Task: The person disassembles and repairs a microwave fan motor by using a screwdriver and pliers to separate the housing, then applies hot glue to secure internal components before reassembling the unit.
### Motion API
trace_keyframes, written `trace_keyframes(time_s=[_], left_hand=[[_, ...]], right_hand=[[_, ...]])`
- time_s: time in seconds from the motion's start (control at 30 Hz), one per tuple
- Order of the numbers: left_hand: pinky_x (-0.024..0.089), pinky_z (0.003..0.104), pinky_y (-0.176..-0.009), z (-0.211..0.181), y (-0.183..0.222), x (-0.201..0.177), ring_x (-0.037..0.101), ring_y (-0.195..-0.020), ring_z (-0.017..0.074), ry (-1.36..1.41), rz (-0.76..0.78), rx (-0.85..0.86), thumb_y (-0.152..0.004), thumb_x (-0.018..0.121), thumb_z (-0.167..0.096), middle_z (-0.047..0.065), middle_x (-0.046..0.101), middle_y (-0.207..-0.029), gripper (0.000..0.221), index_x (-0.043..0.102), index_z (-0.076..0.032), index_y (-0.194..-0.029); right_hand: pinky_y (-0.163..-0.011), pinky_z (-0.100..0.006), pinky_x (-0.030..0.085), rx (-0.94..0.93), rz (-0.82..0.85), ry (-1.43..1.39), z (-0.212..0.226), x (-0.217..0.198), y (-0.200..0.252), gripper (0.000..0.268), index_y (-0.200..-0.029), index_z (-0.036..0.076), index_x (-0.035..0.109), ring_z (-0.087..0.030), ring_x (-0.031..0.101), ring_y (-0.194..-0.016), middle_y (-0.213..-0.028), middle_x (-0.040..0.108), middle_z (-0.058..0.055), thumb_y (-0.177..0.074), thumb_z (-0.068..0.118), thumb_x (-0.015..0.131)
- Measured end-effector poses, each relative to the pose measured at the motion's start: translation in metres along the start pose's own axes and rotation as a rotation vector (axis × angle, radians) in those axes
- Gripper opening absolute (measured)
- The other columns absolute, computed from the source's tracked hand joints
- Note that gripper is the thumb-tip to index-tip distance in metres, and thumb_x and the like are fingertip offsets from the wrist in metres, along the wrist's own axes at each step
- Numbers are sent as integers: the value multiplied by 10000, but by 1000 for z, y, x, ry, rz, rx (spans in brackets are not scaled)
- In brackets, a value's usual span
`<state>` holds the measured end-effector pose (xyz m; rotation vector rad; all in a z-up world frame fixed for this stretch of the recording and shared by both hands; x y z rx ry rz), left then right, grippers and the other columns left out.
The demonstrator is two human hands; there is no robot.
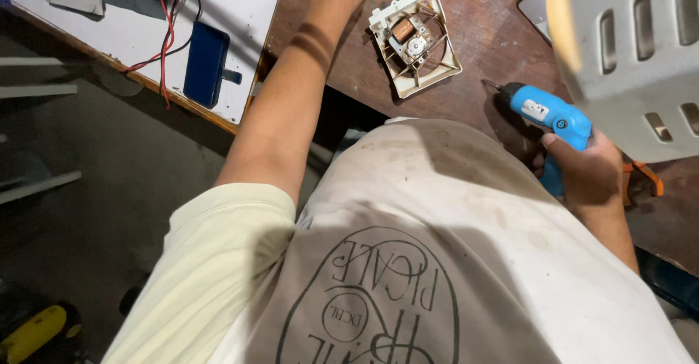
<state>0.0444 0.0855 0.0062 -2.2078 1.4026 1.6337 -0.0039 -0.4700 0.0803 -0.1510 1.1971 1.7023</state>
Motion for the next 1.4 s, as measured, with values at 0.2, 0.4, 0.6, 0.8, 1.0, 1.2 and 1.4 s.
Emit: trace_keyframes(time_s=[0.2, 0.4, 0.6, 0.8, 1.0, 1.2, 1.4], left_hand=[[594, 336, -660, -36, 95, 17, 682, -796, 139, -264, -11, 654, -1085, 923, -443, -6, 751, -967, 294, 740, -226, -1011], [686, 461, -739, -33, 90, 63, 811, -1121, 310, -669, -107, 1247, -1004, 784, -79, 130, 694, -1538, 361, 792, -209, -1341], [644, 484, -714, -45, 79, 52, 814, -854, 292, -817, 4, 1497, -944, 739, -224, 48, 777, -1103, 285, 784, -170, -1220], [633, 481, -581, -65, 98, 14, 784, -864, 296, -799, 122, 1611, -887, 809, -317, 86, 703, -1188, 410, 725, -114, -1233], [729, 324, -770, -64, 99, -20, 815, -971, 237, -383, 310, 1102, -1128, 863, -457, 181, 732, -1348, 591, 628, -51, -1489], [793, 364, -1034, -25, 78, -6, 762, -1170, 175, 597, 399, 566, -1098, 696, -397, 67, 690, -1313, 502, 620, -55, -1458], [468, 167, -510, 14, 63, -47, 599, -734, 47, 924, 132, 79, -910, 744, -634, 18, 816, -1141, 763, 746, -95, -1450]], right_hand=[[-690, -381, 597, -38, 137, -583, -14, 6, 8, 365, -1432, 3, 707, -233, 721, -782, -937, 722, -128, -1111, 164, 768], [-698, -361, 613, -81, 152, -477, 16, -2, 18, 289, -1367, -13, 678, -218, 723, -775, -924, 754, -140, -1125, 129, 745], [-652, -362, 590, -124, 189, -530, 13, 2, 13, 404, -1483, 1, 672, -207, 695, -756, -927, 692, -97, -1105, 135, 716], [-638, -366, 583, -74, 159, -512, 12, 4, 14, 202, -1240, 11, 684, -210, 676, -700, -843, 708, -121, -1110, 152, 747], [-623, -406, 477, -75, 23, -52, -22, 4, -7, 369, -897, 110, 658, -135, 550, -709, -754, 644, -5, -1101, 370, 824], [-631, -415, 495, -93, -5, -12, -32, 8, -15, 402, -953, 71, 702, -126, 552, -733, -769, 643, 2, -1100, 402, 878], [-703, -381, 581, -98, 30, -185, 0, 7, 6, 443, -1466, 80, 757, -126, 627, -844, -1012, 690, 5, -1075, 278, 821]])
Point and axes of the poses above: each hand's wrist, its own y-axis away from the middle knuckle, its own x-axis out of the palm, z = x × y, the point moved 3 cm from there along -y, towards the middle knuckle
